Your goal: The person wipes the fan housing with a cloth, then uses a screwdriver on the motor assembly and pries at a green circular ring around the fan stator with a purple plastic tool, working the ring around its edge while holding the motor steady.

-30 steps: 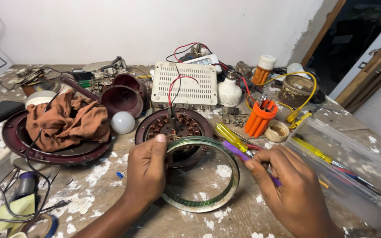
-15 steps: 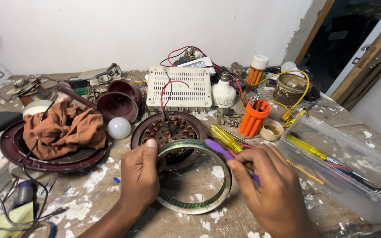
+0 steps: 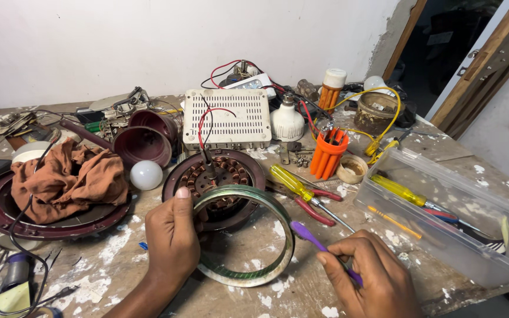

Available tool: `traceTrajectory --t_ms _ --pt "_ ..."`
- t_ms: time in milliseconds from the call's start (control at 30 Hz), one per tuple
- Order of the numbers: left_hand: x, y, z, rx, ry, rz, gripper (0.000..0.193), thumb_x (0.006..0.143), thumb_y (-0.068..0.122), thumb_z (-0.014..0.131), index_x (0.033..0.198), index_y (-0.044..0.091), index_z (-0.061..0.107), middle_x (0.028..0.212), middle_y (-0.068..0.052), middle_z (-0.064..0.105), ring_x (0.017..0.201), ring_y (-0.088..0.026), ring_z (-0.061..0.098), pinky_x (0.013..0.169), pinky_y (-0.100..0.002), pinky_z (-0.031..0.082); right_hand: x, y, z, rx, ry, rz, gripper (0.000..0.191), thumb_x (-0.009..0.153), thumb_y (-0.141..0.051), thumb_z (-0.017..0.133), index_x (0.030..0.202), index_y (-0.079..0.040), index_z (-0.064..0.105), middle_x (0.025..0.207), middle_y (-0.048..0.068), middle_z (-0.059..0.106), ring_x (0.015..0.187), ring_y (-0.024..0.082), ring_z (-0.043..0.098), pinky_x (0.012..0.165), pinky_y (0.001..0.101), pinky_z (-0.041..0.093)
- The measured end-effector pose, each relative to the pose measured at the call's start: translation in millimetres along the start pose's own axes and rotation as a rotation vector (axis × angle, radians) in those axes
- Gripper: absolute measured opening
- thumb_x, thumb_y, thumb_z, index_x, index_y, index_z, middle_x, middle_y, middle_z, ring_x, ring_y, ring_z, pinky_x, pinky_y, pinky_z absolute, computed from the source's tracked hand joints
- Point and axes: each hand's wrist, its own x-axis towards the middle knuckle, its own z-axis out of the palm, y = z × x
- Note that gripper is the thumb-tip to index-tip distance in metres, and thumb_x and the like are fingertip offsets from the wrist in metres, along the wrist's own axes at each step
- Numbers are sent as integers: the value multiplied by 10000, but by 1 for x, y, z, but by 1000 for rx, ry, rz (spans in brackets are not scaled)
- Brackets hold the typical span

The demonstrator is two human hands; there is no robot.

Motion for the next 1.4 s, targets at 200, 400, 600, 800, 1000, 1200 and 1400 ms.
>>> traceTrajectory --t_ms 200,400,600,800,1000,1200,1400 --pt "-3 4 2 -35 10 -26 572 1083 293 420 627 2 606 501 -8 502 473 -88 446 452 -310 349 3 -10 1 20 40 -69 193 814 -159 792 844 -39 644 748 77 652 618 182 640 552 329 508" --pt "-3 7 -1 9 25 47 561 1082 268 436 611 0 582 487 -20 488 455 -100 429 446 -325 335 21 -31 13 78 80 -61 192 852 -148 771 885 -14 638 784 82 659 628 167 634 545 318 511" --pt "-3 10 -3 95 64 75 536 1074 222 462 596 -7 545 452 -35 445 417 -109 385 427 -350 303 2 -27 12 36 40 192 166 814 -179 778 829 -56 668 602 25 613 443 115 487 431 304 435" --pt "-5 14 -2 103 83 82 526 1078 208 466 608 -16 539 454 -40 436 418 -113 380 423 -363 294 -8 -18 4 43 -56 393 230 836 -276 790 897 -87 675 570 44 587 465 109 485 433 307 414" --pt "-5 18 -6 135 101 58 542 1066 240 468 591 -11 532 443 -51 428 404 -126 383 418 -381 290 14 -20 11 468 -143 190 296 869 -204 789 1007 -51 577 980 32 715 853 90 615 714 263 485" --pt "-2 16 -13 116 106 46 539 1064 247 480 595 -19 488 456 -73 400 424 -145 370 435 -398 288 35 -25 34 599 -256 368 296 812 -134 836 1017 -27 651 901 65 678 832 100 640 750 256 549" --pt "-1 27 -23 37 58 163 418 1050 201 495 693 -16 490 574 -82 430 506 -168 421 502 -373 340 61 -37 25 631 -341 364 337 788 -99 818 1106 -20 740 841 5 735 760 55 646 686 227 539"
